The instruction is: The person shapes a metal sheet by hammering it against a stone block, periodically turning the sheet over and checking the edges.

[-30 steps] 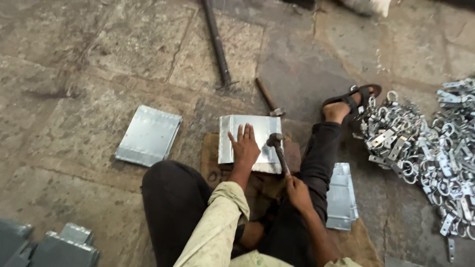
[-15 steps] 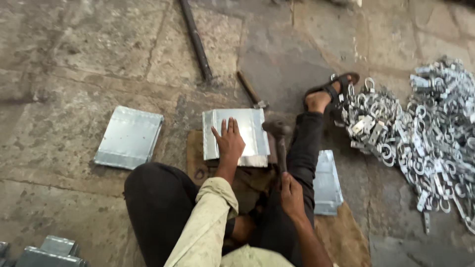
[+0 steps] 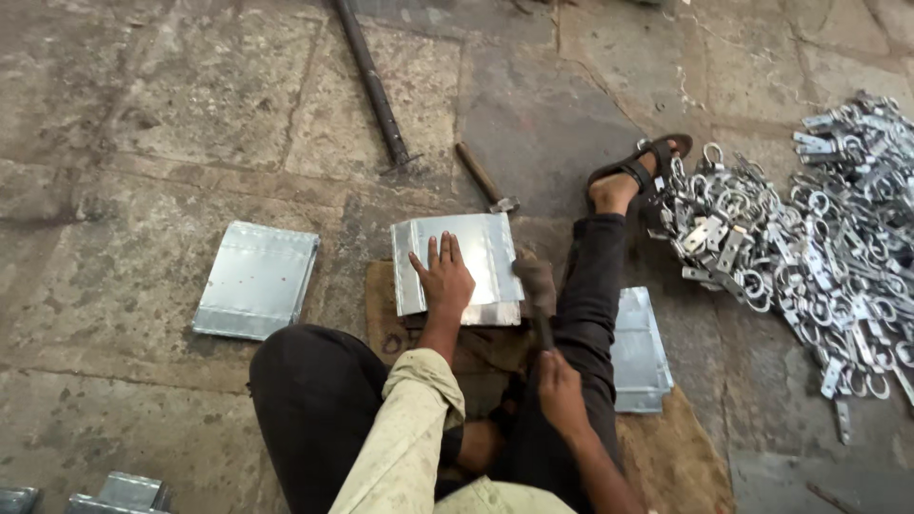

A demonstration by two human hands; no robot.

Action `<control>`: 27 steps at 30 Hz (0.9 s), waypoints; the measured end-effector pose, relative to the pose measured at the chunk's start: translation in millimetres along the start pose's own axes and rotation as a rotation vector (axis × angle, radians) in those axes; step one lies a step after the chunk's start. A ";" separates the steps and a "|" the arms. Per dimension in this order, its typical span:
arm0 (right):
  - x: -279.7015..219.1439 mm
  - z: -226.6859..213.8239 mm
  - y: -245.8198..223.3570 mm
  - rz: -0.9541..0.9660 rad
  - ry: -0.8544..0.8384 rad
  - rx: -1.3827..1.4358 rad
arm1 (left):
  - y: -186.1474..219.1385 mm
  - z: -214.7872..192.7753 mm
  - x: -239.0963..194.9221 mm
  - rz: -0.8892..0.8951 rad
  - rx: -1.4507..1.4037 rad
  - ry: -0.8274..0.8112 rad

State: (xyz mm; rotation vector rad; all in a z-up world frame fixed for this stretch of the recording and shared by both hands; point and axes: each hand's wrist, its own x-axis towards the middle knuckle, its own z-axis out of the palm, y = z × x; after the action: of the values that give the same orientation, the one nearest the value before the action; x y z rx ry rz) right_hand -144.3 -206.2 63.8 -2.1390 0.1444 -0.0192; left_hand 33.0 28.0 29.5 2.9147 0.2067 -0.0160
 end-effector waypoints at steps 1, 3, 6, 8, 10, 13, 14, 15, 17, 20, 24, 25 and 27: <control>-5.6 -1.9 5.2 -0.010 -0.034 -0.044 | 0.3 6.6 -2.2 0.003 0.009 -0.001; 6.2 -6.6 16.2 -0.058 -0.098 -0.128 | -0.5 11.4 8.8 0.003 0.025 0.025; 5.0 -20.7 35.7 0.512 -0.228 0.355 | 0.1 18.1 7.4 -0.002 0.055 -0.019; -1.0 -16.5 47.4 0.618 -0.184 0.514 | 9.5 22.7 5.6 -0.098 0.074 -0.090; 8.3 -11.8 59.4 0.703 -0.198 0.658 | 16.7 17.0 8.2 -0.116 0.144 -0.119; 14.5 -9.0 83.6 0.851 -0.278 0.824 | 14.0 -5.5 -15.8 -0.042 0.175 -0.148; 23.2 -8.4 88.4 0.884 -0.290 0.857 | 11.3 -22.3 -20.4 -0.038 0.071 -0.141; 29.3 -7.4 91.9 0.917 -0.302 0.891 | 7.9 -41.7 -26.4 -0.034 -0.033 -0.134; 31.6 -4.2 97.7 0.916 -0.326 0.924 | -5.6 -83.7 -44.1 -0.059 -0.280 -0.164; 33.0 -2.6 102.1 0.896 -0.354 0.963 | -8.5 -142.5 -88.6 0.133 -0.754 -0.149; 37.7 -3.5 105.0 0.905 -0.433 1.067 | -16.9 -236.5 -174.1 0.663 -1.180 -0.471; 43.5 -4.9 103.3 0.892 -0.450 1.082 | -19.4 -259.5 -193.6 0.773 -1.276 -0.498; 38.7 -6.0 103.2 0.884 -0.481 1.109 | -8.7 -274.4 -226.8 0.899 -1.482 -0.475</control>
State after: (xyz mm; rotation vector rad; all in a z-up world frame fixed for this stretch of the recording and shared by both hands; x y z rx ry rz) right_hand -116.3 -270.7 -21.2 -0.8100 0.6136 0.7447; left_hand -194.0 64.8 301.3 1.2647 -0.8023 -0.2648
